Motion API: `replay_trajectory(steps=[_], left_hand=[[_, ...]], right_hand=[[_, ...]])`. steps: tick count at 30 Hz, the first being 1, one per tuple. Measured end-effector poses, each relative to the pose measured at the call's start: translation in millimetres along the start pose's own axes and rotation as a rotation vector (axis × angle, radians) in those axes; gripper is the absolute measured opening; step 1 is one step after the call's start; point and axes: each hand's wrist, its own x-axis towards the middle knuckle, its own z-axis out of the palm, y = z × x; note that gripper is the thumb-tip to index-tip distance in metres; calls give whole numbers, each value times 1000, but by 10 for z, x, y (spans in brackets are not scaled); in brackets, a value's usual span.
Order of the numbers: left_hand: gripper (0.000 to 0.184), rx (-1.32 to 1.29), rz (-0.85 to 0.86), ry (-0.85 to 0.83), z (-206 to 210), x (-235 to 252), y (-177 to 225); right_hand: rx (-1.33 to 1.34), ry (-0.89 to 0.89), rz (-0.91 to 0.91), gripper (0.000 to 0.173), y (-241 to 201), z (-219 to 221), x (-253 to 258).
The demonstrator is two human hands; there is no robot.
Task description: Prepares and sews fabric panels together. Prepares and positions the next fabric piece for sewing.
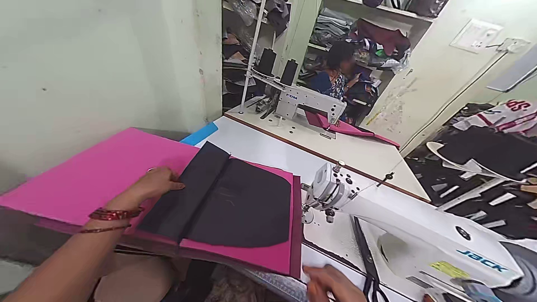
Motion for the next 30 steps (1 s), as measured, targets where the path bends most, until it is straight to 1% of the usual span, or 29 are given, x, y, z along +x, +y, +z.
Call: replay_trajectory(steps=[2, 4, 6, 8, 10, 13, 16, 18, 21, 24, 26, 27, 28, 29, 30], left_hand=[[36, -14, 5, 83, 82, 8, -155], [33, -90, 15, 156, 171, 29, -237], [28, -142, 18, 192, 229, 54, -273], [22, -172, 5, 208, 261, 73, -264], [18, -179, 9, 227, 284, 91, -263], [18, -192, -2, 233, 284, 123, -275], [20, -207, -7, 225, 290, 113, -312], [20, -221, -8, 217, 275, 92, -296], [17, -290, 31, 244, 300, 101, -314], [16, -274, 34, 222, 277, 73, -316], [25, -143, -44, 195, 213, 43, -167], [32, -35, -94, 211, 208, 9, -13], [41, 68, -138, 265, 244, -42, 204], [46, 135, -113, 376, 350, -84, 435], [45, 165, 7, 503, 505, -96, 654]], right_hand=[[-102, -12, 158, 20, 501, 295, 196], [-294, -85, 325, 23, 856, 515, 391], [-469, -203, 552, 37, 995, 656, 606], [-596, -287, 745, 50, 1027, 729, 811], [-661, -299, 854, 52, 1043, 776, 935], [-686, -274, 899, 50, 1074, 802, 1014], [-643, -317, 950, 40, 1091, 790, 1085], [-553, -285, 915, 34, 1174, 792, 1045], [-458, -165, 777, 26, 1325, 765, 903], [-382, -106, 734, 24, 1420, 761, 783], [-374, -94, 732, 26, 1405, 747, 772], [-358, -89, 740, 27, 1387, 729, 757], [-336, -83, 752, 28, 1372, 705, 742], [-313, -79, 764, 29, 1360, 677, 727], [-289, -75, 766, 30, 1355, 655, 711]])
